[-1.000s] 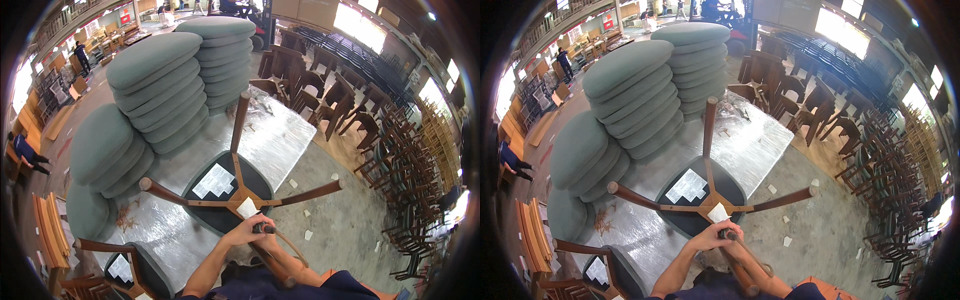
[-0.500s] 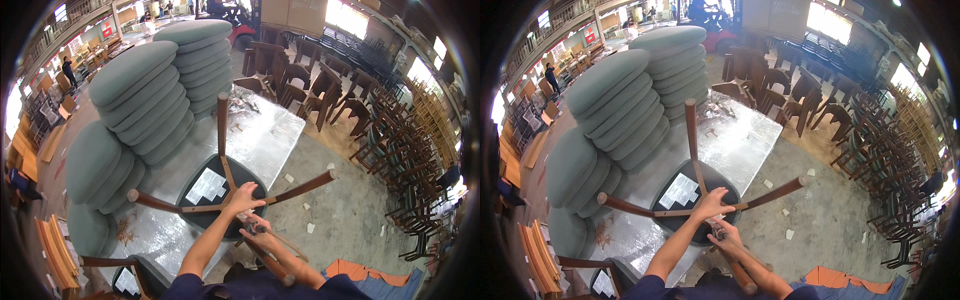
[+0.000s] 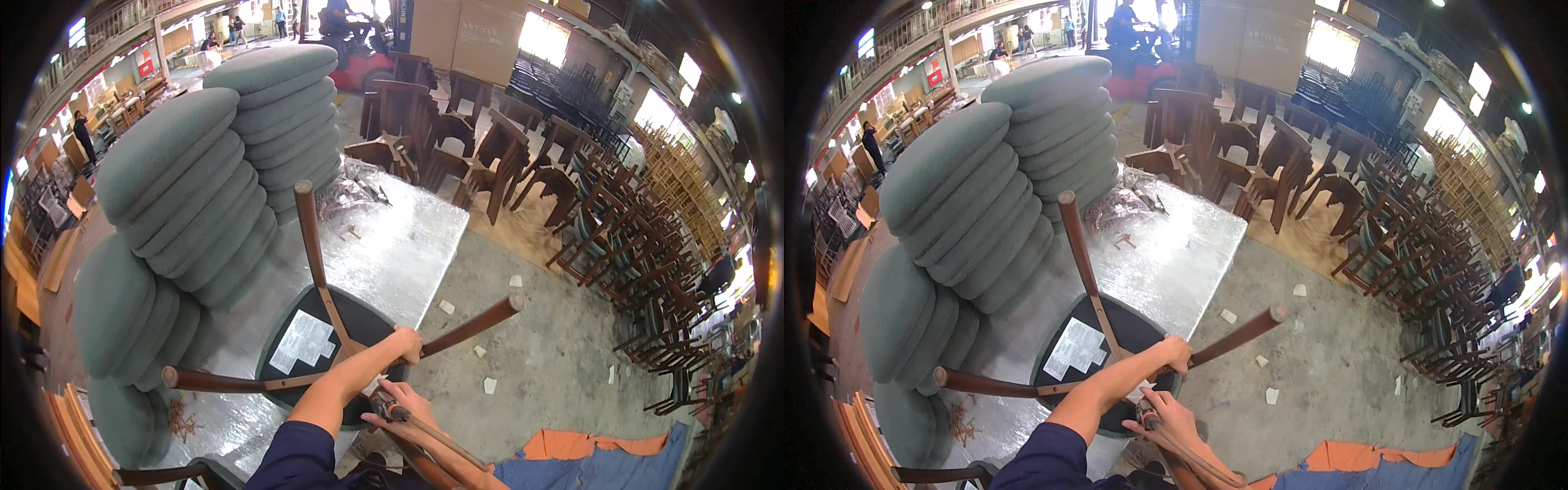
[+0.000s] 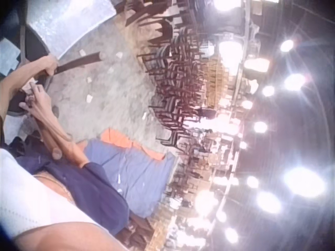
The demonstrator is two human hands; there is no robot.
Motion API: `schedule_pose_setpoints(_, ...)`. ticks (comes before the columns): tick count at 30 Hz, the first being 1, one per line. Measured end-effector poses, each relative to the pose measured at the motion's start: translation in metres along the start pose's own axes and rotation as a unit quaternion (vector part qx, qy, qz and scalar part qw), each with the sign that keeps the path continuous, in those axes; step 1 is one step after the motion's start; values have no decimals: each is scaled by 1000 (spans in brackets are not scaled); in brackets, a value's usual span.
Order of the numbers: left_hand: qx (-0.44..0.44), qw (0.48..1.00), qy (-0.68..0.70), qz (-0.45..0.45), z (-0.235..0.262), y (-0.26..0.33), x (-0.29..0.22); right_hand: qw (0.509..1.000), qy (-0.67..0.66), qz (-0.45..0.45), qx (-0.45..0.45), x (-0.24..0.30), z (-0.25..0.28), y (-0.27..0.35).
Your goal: The person assembles wooden chairs by attaching cushioned seats to chair frames using a pneumatic drill. They pick up a chair frame, place a seat cushion on top, align the legs, and drive screws to secure the seat. The person repeats this process for multiple chairs in a factory setting.
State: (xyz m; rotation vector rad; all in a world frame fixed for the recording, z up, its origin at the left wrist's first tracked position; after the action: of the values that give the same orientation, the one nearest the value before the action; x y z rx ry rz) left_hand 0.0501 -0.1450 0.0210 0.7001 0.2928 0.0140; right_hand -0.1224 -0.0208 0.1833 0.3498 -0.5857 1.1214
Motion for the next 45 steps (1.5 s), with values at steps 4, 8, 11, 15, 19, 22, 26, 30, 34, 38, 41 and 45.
schedule_pose_setpoints(4, -67, 997, 28, 13, -22, -3, 11, 985, 106, -54, 126, 23, 31, -14)
schedule_pose_setpoints(8, -131, 990, 51, 18, -35, -7, 17, 985, -91, -60, 132, 1, 27, -4)
schedule_pose_setpoints(11, -169, 984, 60, 20, -37, -5, 21, 940, -279, -111, 159, -8, 29, 1)
schedule_pose_setpoints(15, -158, 985, 71, 22, -35, -6, 17, 799, -527, -141, 252, -31, 21, -2)
schedule_pose_setpoints(19, -142, 988, 61, 18, -42, -8, 22, 953, -259, 35, 153, -42, 17, -13)
schedule_pose_setpoints(22, -403, 913, -29, 55, -70, -3, 26, 956, -277, 55, 76, -36, -15, -17)
schedule_pose_setpoints(26, -281, 959, 13, 46, -56, 4, 21, 921, -372, -46, 110, -50, -53, -15)
schedule_pose_setpoints(30, -172, 984, 29, 36, -29, 10, 14, 936, -336, -6, 110, -49, -49, -14)
schedule_pose_setpoints(34, -173, 985, 6, 0, -37, 5, 11, 943, -318, 0, 97, -27, -39, 1)
schedule_pose_setpoints(38, -196, 980, 30, -11, -37, 33, 16, 959, -273, 36, 72, -24, -54, 4)
schedule_pose_setpoints(41, -432, 820, 373, 49, -30, 81, 67, 959, -280, 7, 48, -26, -57, 13)
schedule_pose_setpoints(45, -759, 477, 214, 389, -36, 152, 175, 946, -314, -67, 54, -28, -55, 12)
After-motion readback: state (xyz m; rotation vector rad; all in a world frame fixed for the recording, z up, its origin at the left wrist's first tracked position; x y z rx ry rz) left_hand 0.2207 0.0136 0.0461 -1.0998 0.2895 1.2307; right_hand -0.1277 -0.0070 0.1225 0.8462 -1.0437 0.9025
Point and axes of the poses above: each hand's wrist, its own y-axis away from the middle knuckle, its own z-axis out of the back of the hand, x = y × z, the point moved 3 cm from there along -y, towards the middle knuckle, and after that the axes turned 5 degrees about y, right-handed, at the moved point
